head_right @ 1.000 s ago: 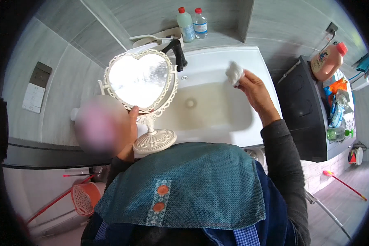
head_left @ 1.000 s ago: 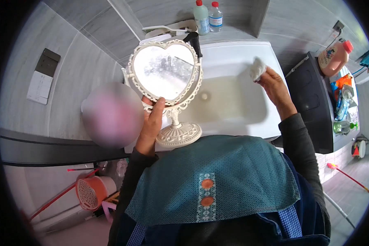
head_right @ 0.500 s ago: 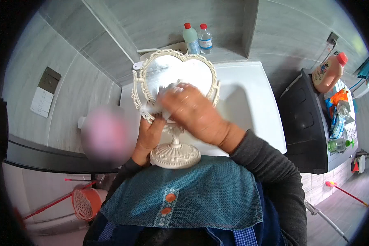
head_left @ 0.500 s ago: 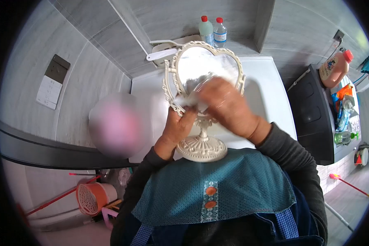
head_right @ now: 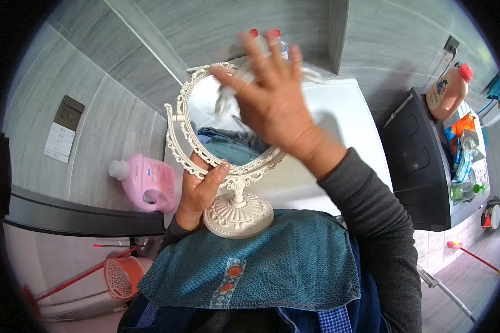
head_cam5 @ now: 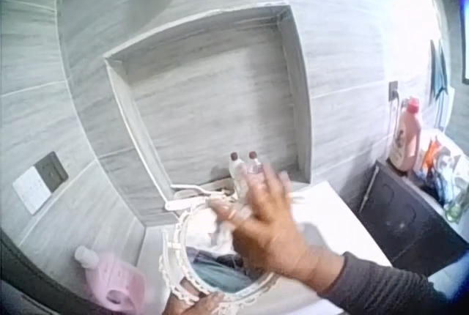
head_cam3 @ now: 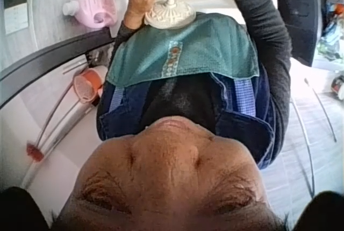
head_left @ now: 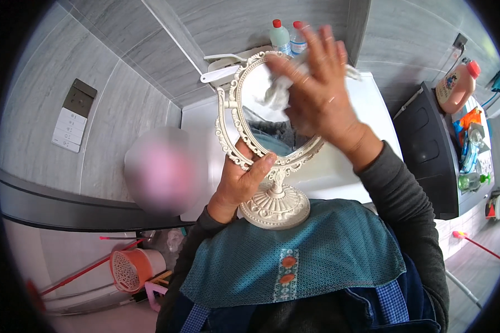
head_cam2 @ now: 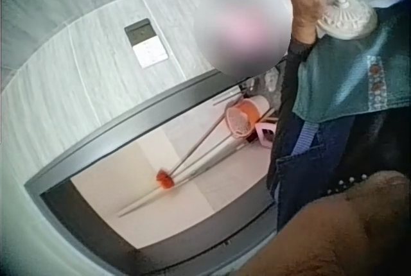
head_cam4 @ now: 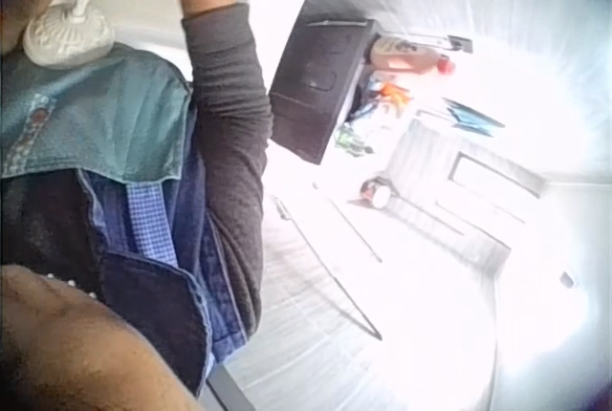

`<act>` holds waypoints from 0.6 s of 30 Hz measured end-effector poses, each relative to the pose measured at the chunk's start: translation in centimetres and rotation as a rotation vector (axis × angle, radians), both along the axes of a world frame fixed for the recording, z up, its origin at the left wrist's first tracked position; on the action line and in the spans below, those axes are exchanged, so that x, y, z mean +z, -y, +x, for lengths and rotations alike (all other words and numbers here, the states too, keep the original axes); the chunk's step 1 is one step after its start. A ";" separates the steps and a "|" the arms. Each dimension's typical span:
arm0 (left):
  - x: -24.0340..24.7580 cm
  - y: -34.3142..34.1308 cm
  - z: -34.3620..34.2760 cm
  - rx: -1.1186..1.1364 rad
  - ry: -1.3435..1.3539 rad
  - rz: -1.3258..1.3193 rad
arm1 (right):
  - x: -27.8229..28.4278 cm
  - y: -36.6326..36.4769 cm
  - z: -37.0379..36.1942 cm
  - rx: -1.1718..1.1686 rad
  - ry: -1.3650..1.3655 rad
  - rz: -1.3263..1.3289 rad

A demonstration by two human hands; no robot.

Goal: The person cleans a bathroom sink and surrounding surfaces using a brush and a cloth. They scrub the sink basin, faucet, and wall tiles, then wipe the surfaces dry. A decorative mirror is moved aside and later returned to its original position.

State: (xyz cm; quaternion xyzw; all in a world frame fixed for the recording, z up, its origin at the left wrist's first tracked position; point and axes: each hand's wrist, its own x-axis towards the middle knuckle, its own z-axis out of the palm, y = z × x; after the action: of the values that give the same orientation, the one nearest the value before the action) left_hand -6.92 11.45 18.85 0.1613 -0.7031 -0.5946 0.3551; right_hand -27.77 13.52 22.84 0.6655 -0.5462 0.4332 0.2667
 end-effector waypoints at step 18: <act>-1.2 0.6 -0.7 -0.004 -0.206 0.064 | -3.4 -4.2 3.7 0.690 0.152 0.094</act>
State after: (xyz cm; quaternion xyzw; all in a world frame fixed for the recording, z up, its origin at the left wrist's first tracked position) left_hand -7.66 10.88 17.63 0.1091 -0.6437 -0.6310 0.4190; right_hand -24.03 17.73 19.41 0.7882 -0.3269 0.5204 0.0320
